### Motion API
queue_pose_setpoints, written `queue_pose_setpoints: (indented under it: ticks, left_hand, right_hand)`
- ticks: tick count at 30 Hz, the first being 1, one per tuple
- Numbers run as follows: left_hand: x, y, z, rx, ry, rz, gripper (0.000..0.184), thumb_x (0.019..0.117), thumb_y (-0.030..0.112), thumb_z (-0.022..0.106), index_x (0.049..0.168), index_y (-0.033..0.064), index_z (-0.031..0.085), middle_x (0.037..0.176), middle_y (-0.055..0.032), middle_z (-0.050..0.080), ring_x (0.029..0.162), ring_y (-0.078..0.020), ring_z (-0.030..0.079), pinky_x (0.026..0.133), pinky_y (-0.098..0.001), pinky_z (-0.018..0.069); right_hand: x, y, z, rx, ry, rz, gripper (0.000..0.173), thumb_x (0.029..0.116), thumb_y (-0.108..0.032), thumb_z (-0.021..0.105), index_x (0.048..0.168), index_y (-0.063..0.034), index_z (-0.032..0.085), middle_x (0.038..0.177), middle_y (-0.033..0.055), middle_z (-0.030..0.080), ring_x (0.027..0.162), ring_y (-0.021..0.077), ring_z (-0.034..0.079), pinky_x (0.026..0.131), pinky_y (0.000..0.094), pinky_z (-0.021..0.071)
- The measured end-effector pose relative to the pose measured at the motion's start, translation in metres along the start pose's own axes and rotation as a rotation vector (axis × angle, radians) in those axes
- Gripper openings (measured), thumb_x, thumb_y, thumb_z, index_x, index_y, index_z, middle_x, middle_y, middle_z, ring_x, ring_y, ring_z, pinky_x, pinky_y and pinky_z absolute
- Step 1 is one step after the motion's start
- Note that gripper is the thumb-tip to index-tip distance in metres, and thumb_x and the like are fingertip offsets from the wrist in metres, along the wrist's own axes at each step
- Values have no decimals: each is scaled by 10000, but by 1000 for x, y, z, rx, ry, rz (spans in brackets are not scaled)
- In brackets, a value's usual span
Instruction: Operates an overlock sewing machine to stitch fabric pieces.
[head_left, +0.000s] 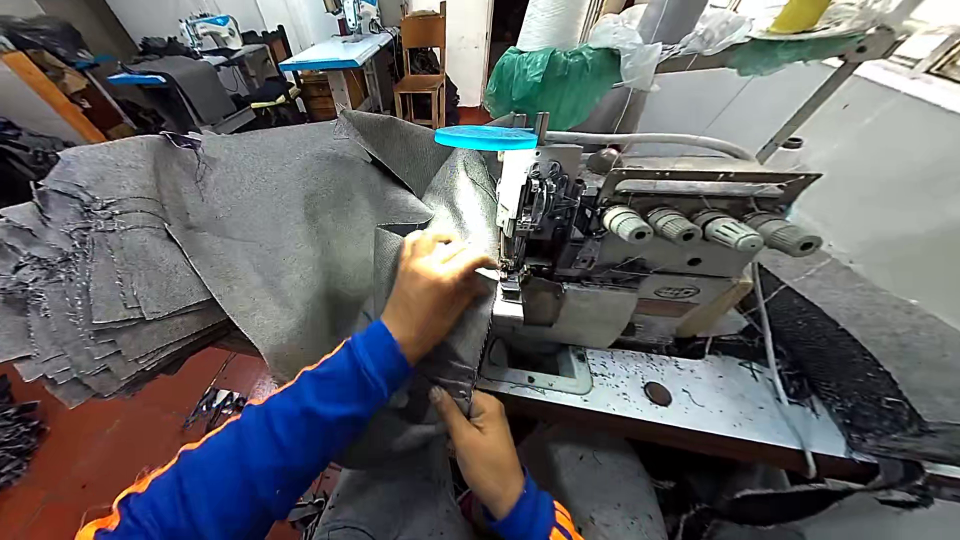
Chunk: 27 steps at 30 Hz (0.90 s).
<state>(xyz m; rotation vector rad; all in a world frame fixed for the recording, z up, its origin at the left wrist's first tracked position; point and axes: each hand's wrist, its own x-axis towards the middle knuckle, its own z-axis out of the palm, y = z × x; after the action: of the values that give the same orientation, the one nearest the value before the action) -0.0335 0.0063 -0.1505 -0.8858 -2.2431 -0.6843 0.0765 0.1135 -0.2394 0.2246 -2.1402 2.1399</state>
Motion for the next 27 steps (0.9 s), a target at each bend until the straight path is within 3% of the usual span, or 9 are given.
queue_pose_setpoints:
  ticks: [1,3,7,10,12,15,19,22,27]
  left_hand:
    - [-6,5,-1,83,22,37,95,898,182,751,963,143,809,1120,-85,736,1189,-340,604,1045,-547,411]
    - [-21,22,-1,230,17,86,111,937,205,701,926,164,804,1104,-79,734,1150,-324,624,1028,-526,429]
    - [-36,51,6,323,-72,77,285,1023,290,576,1137,123,777,1068,-37,761,1065,-200,702,1016,-400,513]
    - [-26,49,10,221,-120,51,236,999,165,582,1130,55,745,1108,-90,763,1129,-228,713,1060,-424,519]
    - [-14,44,7,144,-154,18,163,975,87,581,1041,24,716,1025,-99,758,1091,-224,723,1062,-431,518]
    - [-2,43,-12,43,-201,-14,173,977,70,554,1042,7,701,977,-84,736,1037,-204,714,1067,-437,504]
    - [-13,59,-46,-2,-147,45,249,1035,213,514,1064,49,699,1126,-71,740,1244,-195,648,1156,-446,442]
    - [-34,64,-52,25,-144,150,357,1070,384,494,1078,64,653,1142,-99,739,1232,-230,657,1127,-431,463]
    - [-53,50,-44,88,-253,297,706,904,626,636,1284,33,588,1319,-154,679,1301,-276,616,1145,-430,440]
  right_hand:
    - [-2,0,-3,23,-19,3,231,965,-174,613,788,-56,703,692,-71,659,672,-63,617,653,183,526]
    - [-12,1,-9,30,-49,-21,224,981,-146,594,866,-7,726,771,-32,705,762,-67,650,739,174,551]
    - [-18,0,-24,7,-19,-69,210,982,-93,556,876,0,712,757,-49,700,760,-91,647,736,149,550]
    - [-7,-6,-34,29,-2,-194,291,1046,-177,532,901,-5,717,824,-56,728,832,-91,663,800,143,562]
    - [0,-15,-38,54,-4,-217,324,1069,-212,507,913,-19,716,852,-56,737,862,-74,676,822,157,568]
    - [12,-26,-47,182,-51,-182,340,1089,-275,475,922,-103,715,868,-101,738,865,-49,689,826,190,583]
    - [22,-31,-56,304,-103,-132,341,1100,-226,430,941,-121,712,864,-95,741,845,-19,701,817,220,598]
    - [23,-31,-50,307,-67,-120,327,1089,-172,440,891,-109,692,792,-90,722,762,-18,694,743,210,599]
    - [23,-26,-42,-19,109,-274,361,1057,-177,477,766,-49,650,666,-71,641,656,-68,625,636,141,534]
